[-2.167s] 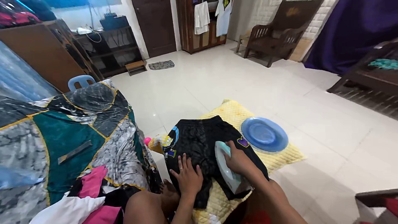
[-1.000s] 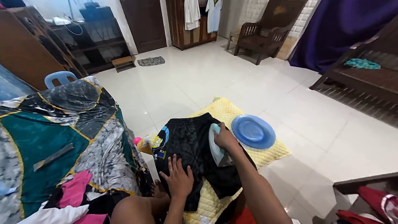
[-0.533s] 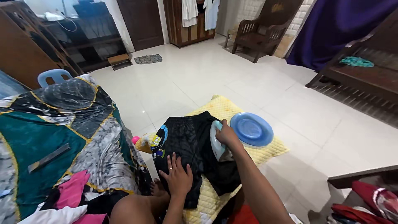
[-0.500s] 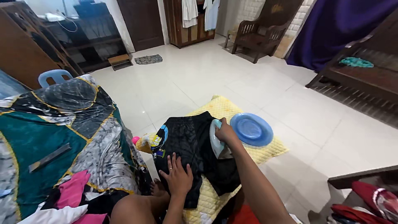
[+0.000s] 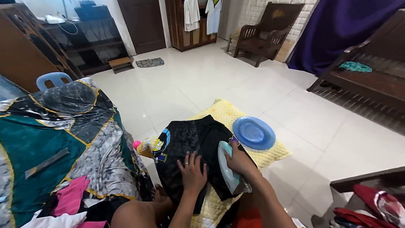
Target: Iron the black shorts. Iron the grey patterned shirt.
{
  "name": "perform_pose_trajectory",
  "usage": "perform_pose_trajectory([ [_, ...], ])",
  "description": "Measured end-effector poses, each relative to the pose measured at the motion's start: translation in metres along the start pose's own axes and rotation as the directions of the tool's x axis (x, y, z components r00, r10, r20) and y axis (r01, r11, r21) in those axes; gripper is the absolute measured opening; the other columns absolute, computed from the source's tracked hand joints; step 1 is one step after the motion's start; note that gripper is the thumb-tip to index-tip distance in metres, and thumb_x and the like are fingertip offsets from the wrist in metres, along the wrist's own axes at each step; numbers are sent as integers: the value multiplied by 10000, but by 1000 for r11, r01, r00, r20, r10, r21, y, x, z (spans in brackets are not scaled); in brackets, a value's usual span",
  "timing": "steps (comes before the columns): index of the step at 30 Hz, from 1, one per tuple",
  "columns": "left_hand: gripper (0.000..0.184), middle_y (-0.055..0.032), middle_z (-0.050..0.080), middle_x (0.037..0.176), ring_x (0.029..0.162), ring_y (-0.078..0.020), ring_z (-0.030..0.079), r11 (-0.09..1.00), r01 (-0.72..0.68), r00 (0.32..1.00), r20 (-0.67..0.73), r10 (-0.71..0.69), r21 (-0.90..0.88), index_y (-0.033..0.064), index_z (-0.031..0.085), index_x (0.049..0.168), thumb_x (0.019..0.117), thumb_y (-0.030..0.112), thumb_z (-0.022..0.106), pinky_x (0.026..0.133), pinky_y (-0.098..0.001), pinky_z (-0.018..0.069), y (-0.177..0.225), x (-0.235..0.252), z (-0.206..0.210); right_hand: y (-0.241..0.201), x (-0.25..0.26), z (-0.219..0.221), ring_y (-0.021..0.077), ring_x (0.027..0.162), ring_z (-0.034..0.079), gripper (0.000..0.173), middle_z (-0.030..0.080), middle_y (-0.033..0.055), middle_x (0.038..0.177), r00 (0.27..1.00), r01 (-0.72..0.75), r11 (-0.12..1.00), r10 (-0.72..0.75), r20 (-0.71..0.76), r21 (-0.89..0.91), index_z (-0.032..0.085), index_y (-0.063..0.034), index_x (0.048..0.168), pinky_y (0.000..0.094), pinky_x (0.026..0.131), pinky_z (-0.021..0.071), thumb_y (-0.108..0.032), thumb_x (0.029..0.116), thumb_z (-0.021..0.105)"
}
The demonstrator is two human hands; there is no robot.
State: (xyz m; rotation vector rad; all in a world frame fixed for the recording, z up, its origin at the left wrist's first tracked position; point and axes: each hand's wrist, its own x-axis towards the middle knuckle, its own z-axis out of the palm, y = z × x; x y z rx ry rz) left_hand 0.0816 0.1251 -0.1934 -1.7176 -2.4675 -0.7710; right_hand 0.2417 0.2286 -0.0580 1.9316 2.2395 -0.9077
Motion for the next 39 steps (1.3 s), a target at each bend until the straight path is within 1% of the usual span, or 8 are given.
perform_pose_trajectory([
  [3,528,68,430,1616,1559,-294,266,989,-123,958,251,140,-80,319,587,1440,991,581,491,1184,-742,149,13,26,6,11,-3,-5,371,986,721,642,696,214,1128,997,32,999,-34,65,29,281,-176,1586,571,874,578,-338,1039,575],
  [6,399,100,519,1531,1564,-249,246,986,-135,894,418,164,-98,271,692,1249,1037,524,467,1191,-750,69,12,46,-5,26,-3,-17,324,849,727,582,688,199,1108,994,76,991,-85,75,115,346,-179,1555,535,782,610,-340,1048,582],
  [10,365,88,641,1375,1507,-208,366,970,-190,896,378,234,-149,226,713,1158,1059,458,450,1198,-727,123,-6,43,-21,30,-7,-25,297,736,717,555,694,178,1023,993,117,984,-120,12,133,365,-192,1542,516,707,618,-333,1048,575],
  [13,377,92,616,1405,1521,-198,339,968,-196,872,423,246,-159,233,700,1158,1051,483,439,1196,-726,135,-17,35,-21,21,9,-24,336,880,723,568,696,193,1076,992,122,987,-119,-28,103,363,-176,1552,550,806,596,-338,1050,573],
  [15,416,104,606,1422,1525,-197,335,963,-224,904,337,264,-152,262,702,1157,1030,544,424,1201,-725,138,-23,23,-8,10,29,-18,358,976,719,577,694,205,1135,991,127,987,-121,-57,99,364,-163,1554,570,864,581,-326,1043,576],
  [24,558,120,436,1609,1556,-198,282,960,-257,930,241,278,-113,345,539,1491,1034,595,341,1235,-681,104,-27,6,6,-34,98,-34,383,1108,693,633,683,226,1217,997,58,998,-57,-56,8,302,-143,1582,576,937,552,-335,1031,547],
  [36,542,153,371,1643,1577,-180,218,964,-248,911,314,267,-98,375,517,1509,1050,577,311,1244,-671,55,-26,6,1,41,-36,-2,370,953,726,618,712,193,1066,998,64,996,-64,6,-54,300,-171,1581,566,855,582,-333,1039,547],
  [39,630,81,303,1687,1585,-237,202,976,-213,931,295,214,-36,310,362,1612,1050,583,281,1219,-719,57,-22,-3,-2,39,-27,-8,382,965,722,628,706,208,1083,997,76,996,-75,26,-49,302,-170,1583,574,861,579,-334,1036,562],
])
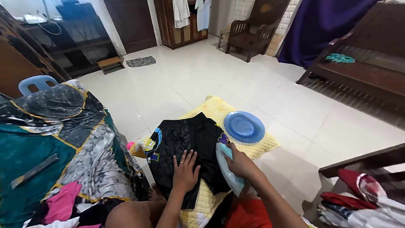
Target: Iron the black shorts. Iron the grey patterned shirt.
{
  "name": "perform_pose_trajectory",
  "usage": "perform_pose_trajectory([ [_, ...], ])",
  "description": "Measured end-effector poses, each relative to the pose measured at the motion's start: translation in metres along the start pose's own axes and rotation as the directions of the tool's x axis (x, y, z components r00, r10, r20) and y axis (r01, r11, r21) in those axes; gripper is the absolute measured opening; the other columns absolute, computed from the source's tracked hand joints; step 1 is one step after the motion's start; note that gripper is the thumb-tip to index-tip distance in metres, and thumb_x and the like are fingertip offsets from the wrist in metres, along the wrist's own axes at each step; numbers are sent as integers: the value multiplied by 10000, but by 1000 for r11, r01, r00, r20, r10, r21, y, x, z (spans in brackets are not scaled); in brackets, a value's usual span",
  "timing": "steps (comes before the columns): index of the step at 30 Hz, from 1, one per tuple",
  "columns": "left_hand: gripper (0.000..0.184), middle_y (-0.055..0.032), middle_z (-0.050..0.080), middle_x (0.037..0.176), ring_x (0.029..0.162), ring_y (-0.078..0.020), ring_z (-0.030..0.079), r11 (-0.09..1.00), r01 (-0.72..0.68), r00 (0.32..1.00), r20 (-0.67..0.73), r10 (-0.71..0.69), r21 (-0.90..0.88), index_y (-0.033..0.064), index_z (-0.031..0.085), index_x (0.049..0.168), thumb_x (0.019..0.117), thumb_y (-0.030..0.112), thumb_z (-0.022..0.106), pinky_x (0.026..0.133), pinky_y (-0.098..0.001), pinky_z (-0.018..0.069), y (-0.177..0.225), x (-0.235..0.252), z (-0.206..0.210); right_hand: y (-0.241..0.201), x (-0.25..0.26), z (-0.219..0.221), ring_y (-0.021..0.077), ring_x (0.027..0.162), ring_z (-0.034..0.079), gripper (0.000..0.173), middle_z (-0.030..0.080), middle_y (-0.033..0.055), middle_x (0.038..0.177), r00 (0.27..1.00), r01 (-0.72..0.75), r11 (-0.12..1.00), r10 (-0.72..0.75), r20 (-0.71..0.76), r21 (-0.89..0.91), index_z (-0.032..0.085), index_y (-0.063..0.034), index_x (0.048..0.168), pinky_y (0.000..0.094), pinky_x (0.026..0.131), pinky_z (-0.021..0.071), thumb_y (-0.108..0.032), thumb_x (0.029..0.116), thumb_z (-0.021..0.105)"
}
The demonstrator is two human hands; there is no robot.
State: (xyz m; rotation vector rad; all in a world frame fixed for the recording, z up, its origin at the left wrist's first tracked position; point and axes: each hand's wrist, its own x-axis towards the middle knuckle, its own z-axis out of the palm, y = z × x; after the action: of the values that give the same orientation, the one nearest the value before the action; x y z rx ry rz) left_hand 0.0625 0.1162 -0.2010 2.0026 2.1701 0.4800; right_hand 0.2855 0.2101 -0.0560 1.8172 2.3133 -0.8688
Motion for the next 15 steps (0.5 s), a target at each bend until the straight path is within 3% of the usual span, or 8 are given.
perform_pose_trajectory([
  [2,758,17,247,1712,1591,-278,176,995,88,996,-22,-87,43,251,249,1654,1021,668,239,1215,-724,47,3,-9,1,-7,18,-6,391,991,716,639,698,220,1115,1000,1,1000,0,-21,26,295,-172,1591,584,875,574,-321,1032,568],
  [4,867,-24,211,1722,1594,-314,145,981,179,984,-28,-177,76,224,207,1664,980,756,204,1216,-723,35,5,-18,1,-14,43,-12,401,1022,711,624,695,229,1137,998,9,999,-6,-65,51,314,-163,1582,597,888,569,-312,1031,568],
  [7,907,-62,233,1714,1586,-349,168,950,296,954,-75,-290,97,230,272,1649,949,804,204,1216,-723,54,8,-31,5,-30,83,-24,403,1088,698,611,686,238,1192,993,3,999,3,-115,54,332,-126,1572,594,929,558,-316,1034,552],
  [10,847,-18,213,1722,1588,-353,151,918,374,927,-73,-367,131,318,333,1623,950,806,171,1196,-748,47,10,-38,6,-42,114,-35,410,1140,679,605,677,253,1220,992,-25,998,31,-124,50,343,-96,1558,599,959,540,-321,1035,546],
  [15,834,3,202,1725,1592,-337,144,915,374,927,-55,-370,153,329,333,1622,954,801,171,1200,-739,55,11,-39,5,-32,110,-36,418,1094,691,602,686,252,1169,996,-24,999,25,-86,21,319,-109,1553,607,921,551,-319,1035,545],
])
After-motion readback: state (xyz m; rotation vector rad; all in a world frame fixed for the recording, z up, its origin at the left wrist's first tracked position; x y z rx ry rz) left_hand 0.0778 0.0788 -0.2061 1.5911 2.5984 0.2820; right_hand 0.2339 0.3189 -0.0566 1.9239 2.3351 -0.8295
